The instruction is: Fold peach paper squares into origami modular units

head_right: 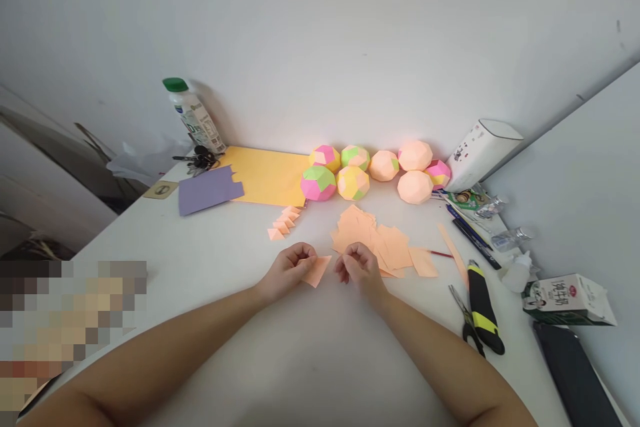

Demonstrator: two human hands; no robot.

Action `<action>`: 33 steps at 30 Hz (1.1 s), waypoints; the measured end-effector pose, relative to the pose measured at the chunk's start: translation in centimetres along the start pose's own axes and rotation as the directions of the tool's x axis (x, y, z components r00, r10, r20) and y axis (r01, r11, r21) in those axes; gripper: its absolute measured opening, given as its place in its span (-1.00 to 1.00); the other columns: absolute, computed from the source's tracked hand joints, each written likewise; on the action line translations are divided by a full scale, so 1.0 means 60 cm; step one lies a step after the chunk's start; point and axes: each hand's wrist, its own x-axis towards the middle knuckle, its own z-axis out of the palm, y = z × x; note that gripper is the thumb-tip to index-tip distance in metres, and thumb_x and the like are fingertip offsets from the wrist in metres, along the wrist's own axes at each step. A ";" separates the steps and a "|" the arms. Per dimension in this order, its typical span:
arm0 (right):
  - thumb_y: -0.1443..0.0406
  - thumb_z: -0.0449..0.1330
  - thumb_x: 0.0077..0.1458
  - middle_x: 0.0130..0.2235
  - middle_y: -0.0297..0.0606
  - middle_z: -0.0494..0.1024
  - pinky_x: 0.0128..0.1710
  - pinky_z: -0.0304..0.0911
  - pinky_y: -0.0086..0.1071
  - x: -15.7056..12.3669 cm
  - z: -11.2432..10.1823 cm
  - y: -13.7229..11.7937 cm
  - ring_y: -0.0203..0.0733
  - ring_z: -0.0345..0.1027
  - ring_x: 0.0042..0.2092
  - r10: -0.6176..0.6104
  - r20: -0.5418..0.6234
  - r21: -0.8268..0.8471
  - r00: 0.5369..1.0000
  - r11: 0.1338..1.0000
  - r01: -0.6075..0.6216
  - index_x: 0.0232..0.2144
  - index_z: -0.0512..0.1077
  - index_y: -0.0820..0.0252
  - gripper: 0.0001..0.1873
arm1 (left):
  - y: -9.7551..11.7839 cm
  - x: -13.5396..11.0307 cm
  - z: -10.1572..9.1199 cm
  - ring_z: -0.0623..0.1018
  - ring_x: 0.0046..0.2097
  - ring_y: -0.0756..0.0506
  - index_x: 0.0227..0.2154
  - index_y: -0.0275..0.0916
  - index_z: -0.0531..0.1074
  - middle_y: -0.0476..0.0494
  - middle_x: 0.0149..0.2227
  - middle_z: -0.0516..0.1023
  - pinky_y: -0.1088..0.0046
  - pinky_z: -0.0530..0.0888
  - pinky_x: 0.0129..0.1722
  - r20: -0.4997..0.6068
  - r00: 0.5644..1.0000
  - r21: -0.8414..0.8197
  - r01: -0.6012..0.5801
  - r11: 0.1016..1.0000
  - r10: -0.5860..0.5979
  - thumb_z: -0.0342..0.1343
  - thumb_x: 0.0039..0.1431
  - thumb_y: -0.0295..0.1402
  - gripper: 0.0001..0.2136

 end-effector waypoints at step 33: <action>0.12 0.14 0.04 -0.59 -0.40 0.36 -0.52 0.20 -0.42 0.003 0.005 0.000 -0.33 0.26 -0.55 0.033 0.065 -0.150 0.997 0.988 -0.023 -0.42 0.28 0.19 -0.75 | 0.000 -0.003 0.002 0.40 -0.54 0.03 -0.46 -0.24 0.23 0.03 -0.60 0.40 0.52 0.27 -0.52 0.087 0.995 -0.182 -0.031 0.983 0.047 -0.07 0.17 -0.11 -0.72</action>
